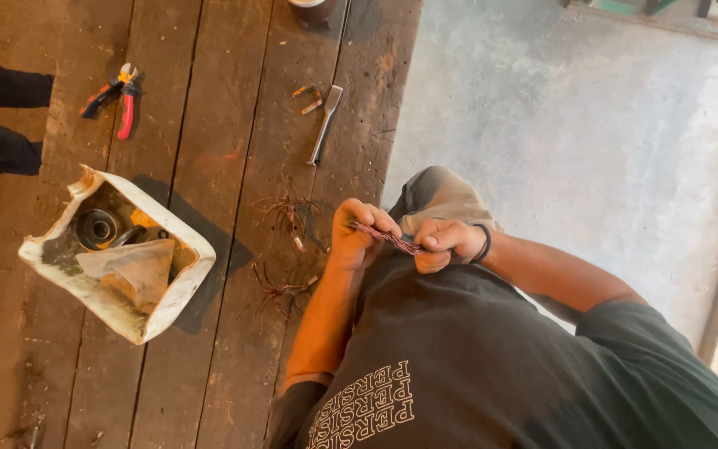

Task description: Stripping insulation from copper wires and twisting them into bundles

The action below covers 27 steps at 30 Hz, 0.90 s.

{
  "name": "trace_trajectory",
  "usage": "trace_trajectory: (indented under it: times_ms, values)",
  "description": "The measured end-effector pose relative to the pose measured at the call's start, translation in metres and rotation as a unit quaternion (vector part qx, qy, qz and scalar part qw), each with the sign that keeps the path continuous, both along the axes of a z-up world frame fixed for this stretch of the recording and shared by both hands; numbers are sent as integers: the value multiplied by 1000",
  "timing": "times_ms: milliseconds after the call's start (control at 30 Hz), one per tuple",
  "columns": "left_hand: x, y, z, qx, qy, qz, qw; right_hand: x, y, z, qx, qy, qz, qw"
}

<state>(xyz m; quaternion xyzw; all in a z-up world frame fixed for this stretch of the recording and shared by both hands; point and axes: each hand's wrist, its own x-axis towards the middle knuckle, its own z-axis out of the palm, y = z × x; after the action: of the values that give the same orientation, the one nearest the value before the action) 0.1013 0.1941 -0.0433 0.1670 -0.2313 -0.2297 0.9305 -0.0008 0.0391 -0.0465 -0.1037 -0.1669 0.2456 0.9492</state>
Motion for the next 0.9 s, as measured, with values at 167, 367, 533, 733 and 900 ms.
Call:
trace_trajectory:
  times_ms: [167,367,533,733,900]
  values:
    - [6,3,34,-38,-41,-6,998,-1,9,-8,9,12,6,1000]
    - [9,7,44,-28,-87,34,995,-4,12,-9,3,19,18,1000]
    - [8,6,49,-48,-80,30,995,-2,14,-16,-3,12,28,1000]
    - [10,5,31,-22,-62,38,997,3,10,-6,-33,3,31,999]
    - [49,29,52,64,-118,80,988,20,-10,28,-155,-16,-24,988]
